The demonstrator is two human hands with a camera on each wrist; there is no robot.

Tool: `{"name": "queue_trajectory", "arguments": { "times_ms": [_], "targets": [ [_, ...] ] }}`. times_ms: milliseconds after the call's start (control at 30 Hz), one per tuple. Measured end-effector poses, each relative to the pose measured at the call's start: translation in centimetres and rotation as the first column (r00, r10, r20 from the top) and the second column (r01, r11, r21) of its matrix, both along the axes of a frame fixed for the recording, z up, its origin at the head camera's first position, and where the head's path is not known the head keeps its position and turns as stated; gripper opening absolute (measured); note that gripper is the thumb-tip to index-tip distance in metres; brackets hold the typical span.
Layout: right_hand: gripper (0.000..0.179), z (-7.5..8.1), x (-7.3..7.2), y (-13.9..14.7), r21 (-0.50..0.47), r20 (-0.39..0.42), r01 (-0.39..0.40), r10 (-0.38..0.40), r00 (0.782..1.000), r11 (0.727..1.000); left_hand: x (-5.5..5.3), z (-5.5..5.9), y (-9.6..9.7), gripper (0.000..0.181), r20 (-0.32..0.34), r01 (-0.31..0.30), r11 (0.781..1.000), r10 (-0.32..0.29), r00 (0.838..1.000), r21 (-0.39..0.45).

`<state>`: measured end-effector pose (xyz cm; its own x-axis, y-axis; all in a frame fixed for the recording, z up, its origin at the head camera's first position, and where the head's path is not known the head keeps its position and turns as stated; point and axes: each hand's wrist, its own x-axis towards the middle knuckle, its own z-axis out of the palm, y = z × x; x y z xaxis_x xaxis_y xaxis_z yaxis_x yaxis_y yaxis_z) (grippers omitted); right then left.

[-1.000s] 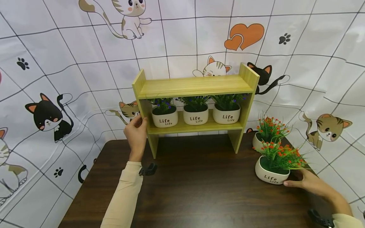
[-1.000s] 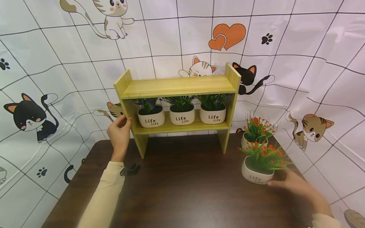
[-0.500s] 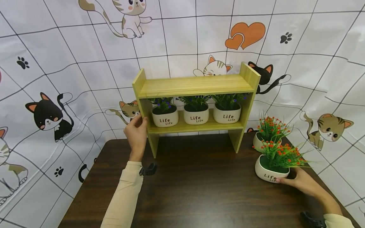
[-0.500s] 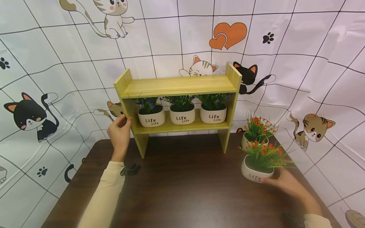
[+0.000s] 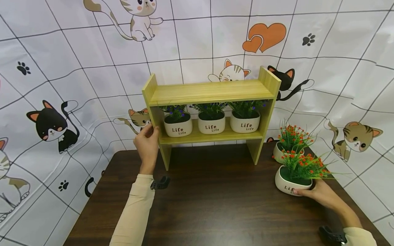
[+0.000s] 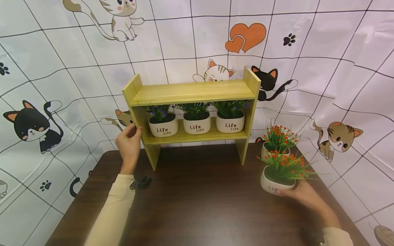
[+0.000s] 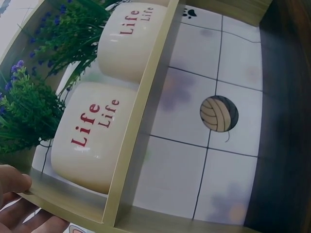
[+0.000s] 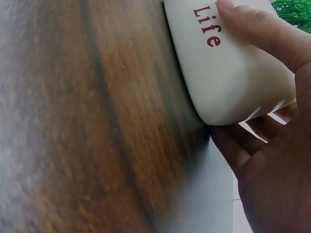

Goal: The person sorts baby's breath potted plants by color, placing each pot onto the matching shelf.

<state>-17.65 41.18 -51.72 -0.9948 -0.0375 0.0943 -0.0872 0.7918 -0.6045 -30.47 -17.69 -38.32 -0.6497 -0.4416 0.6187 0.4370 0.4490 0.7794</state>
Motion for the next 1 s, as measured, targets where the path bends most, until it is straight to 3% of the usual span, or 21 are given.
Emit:
{"name": "queue_trajectory", "arguments": {
  "times_ms": [167, 367, 567, 1000],
  "targets": [
    [0.102, -0.1, -0.1, -0.2, -0.005, -0.040, 0.009, -0.009, 0.999, 1.000, 0.1, 0.1, 0.0, 0.023, -0.003, 0.012, 1.000, -0.012, 1.000, 0.010],
    [0.102, 0.0, -0.3, -0.6, 0.000, -0.019, 0.028, -0.028, 0.999, 1.000, 0.2, 0.0, 0.0, 0.023, -0.001, 0.005, 1.000, -0.005, 1.000, 0.013],
    [0.100, 0.6, -0.3, -1.4, -0.055, -0.075, 0.023, -0.027, 0.997, 0.998, 0.1, 0.0, 0.0, 0.024, 0.002, 0.020, 1.000, -0.021, 1.000, 0.011],
    [0.096, 4.3, -1.4, -3.6, -0.027, -0.043, 0.039, -0.040, 0.998, 0.999, 0.1, -0.1, -0.1, 0.025, 0.011, 0.017, 1.000, -0.017, 1.000, 0.011]
  ]
}}
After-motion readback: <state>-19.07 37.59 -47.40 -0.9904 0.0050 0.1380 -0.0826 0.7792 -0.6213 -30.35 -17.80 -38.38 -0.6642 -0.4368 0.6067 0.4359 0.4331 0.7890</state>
